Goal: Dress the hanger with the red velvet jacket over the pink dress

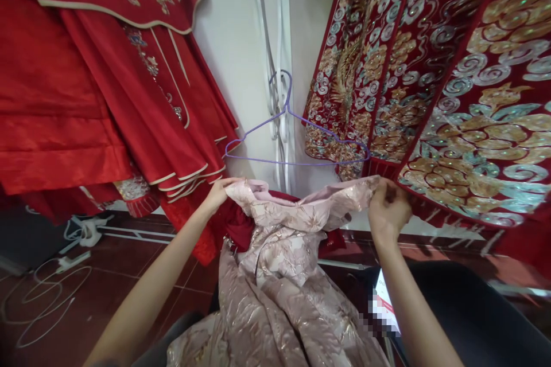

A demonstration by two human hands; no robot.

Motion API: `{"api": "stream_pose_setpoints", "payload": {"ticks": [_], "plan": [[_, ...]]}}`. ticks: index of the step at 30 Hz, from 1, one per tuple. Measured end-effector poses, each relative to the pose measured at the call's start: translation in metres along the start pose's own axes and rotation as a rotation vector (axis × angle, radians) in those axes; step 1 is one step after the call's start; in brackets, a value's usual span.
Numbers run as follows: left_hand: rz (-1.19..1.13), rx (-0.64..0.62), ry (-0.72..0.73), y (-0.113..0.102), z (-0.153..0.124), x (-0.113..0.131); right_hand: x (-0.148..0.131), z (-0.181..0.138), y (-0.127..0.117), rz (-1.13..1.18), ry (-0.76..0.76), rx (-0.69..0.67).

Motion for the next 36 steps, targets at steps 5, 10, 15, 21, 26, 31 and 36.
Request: {"api": "stream_pose_setpoints", "payload": {"ticks": [5,10,15,21,26,31,36], "plan": [[-0.518,-0.148,-0.289,0.057,0.009,-0.003,0.015,-0.015,-0.008,0.159,0.167,-0.038],[-0.787,-0.181,-0.239,0.093,0.027,0.015,0.005,-0.011,-0.014,0.162,0.203,-0.119],[-0.842,-0.048,-0.211,0.089,0.027,0.028,0.002,-0.012,-0.013,0.419,0.385,-0.114],[-0.722,-0.04,-0.105,0.073,0.021,0.034,0.0,-0.016,-0.01,0.61,0.549,-0.011],[-0.65,-0.015,-0.094,0.069,0.023,0.035,-0.012,-0.004,0.0,0.611,0.433,0.016],[-0.674,-0.003,-0.099,0.068,0.025,0.034,-0.027,0.013,0.006,0.6,0.236,0.051],[-0.696,-0.013,-0.084,0.071,0.026,0.033,-0.062,0.033,0.012,0.307,-0.107,-0.094]]}}
Point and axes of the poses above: each hand's wrist, its own z-axis towards the middle knuckle, its own y-axis out of the palm, x = y × z, the point moved 4 cm from there along z, towards the middle knuckle, and after that the axes turned 4 degrees about x, right-handed, at the moved point
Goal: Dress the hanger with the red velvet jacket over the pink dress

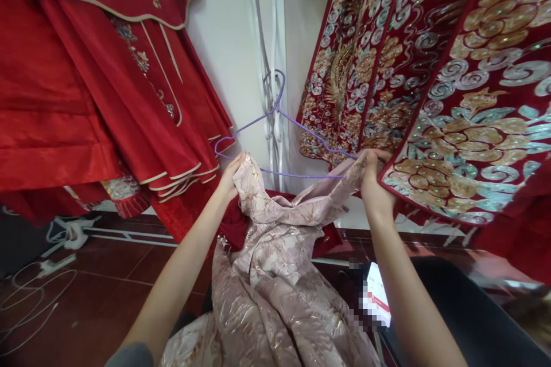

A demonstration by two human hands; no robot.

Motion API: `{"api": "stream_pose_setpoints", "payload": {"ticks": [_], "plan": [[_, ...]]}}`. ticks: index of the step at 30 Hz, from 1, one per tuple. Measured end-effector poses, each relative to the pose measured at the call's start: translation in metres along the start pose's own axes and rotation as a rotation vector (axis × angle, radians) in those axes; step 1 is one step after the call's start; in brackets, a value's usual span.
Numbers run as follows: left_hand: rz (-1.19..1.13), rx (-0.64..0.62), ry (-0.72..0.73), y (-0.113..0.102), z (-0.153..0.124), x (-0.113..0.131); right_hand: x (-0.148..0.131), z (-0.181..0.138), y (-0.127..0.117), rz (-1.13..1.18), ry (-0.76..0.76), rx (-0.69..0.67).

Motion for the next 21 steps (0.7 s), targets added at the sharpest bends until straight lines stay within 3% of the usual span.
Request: {"api": "stream_pose_setpoints", "payload": {"ticks": [2,6,9,12,15,18,21], "plan": [[-0.004,-0.007,-0.016,0.003,-0.001,-0.004,-0.019,0.01,0.017,-0.015,-0.141,-0.072],[-0.002,-0.024,-0.079,0.011,-0.008,-0.012,-0.046,0.019,0.059,-0.03,-0.271,-0.236],[0.006,-0.053,-0.072,0.016,-0.015,-0.009,-0.046,0.016,0.076,-0.084,-0.277,-0.33],[0.111,-0.106,-0.026,0.014,-0.018,0.004,-0.038,0.016,0.077,-0.133,-0.297,-0.364],[0.344,-0.065,0.175,-0.006,-0.017,0.031,-0.034,0.022,0.072,-0.16,-0.321,-0.361],[0.599,0.095,0.463,-0.044,-0.017,0.063,-0.033,0.031,0.07,-0.159,-0.334,-0.358],[0.767,0.239,0.541,-0.084,-0.017,0.079,-0.034,0.036,0.07,-0.139,-0.373,-0.358]]}}
Point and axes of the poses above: each hand's wrist, its own z-axis towards the middle knuckle, its own y-axis out of the palm, x = y × z, the point moved 4 cm from there along z, towards the middle knuckle, and after that the axes turned 4 degrees about x, right-handed, at the moved point
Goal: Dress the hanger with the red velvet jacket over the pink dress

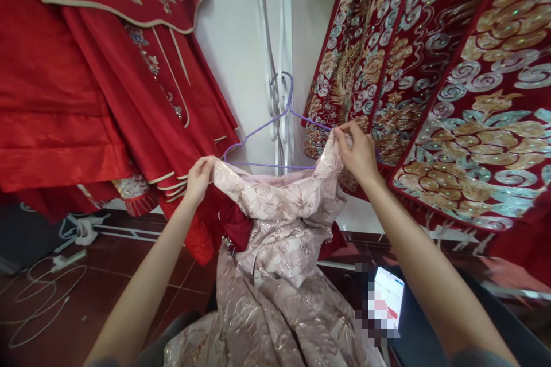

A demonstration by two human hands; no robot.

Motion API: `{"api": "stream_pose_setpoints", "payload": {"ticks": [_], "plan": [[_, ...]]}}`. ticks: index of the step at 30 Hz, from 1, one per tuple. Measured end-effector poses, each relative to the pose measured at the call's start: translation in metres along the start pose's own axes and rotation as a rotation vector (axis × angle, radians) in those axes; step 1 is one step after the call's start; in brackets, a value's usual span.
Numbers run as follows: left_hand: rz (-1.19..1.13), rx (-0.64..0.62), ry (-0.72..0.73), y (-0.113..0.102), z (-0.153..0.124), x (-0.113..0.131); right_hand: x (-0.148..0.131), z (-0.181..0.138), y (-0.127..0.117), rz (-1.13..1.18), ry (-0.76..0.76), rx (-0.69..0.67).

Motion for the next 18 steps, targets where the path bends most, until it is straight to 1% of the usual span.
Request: {"api": "stream_pose_setpoints", "payload": {"ticks": [2,5,10,15,18], "plan": [[0.06,-0.004,-0.024,-0.012,0.001,-0.013,0.0,0.0,0.0,0.003,-0.016,0.012],[0.099,-0.001,-0.035,-0.016,0.0,-0.021,0.0,0.0,-0.001,-0.008,-0.018,0.018],[0.107,0.017,0.028,-0.011,0.0,-0.013,0.001,0.001,-0.002,-0.03,-0.004,-0.007],[0.121,0.021,-0.009,-0.013,0.001,-0.013,0.002,0.001,-0.002,-0.032,0.024,-0.009],[0.073,0.013,0.011,-0.01,0.006,-0.008,0.001,0.001,-0.002,-0.015,0.006,-0.003]]}}
Point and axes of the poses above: each hand's wrist, its own z-axis towards the middle knuckle, its own y-axis out of the palm, x = y × z, the point moved 4 cm from there along z, towards the middle knuckle, and after that the axes turned 4 degrees about x, right-handed, at the moved point
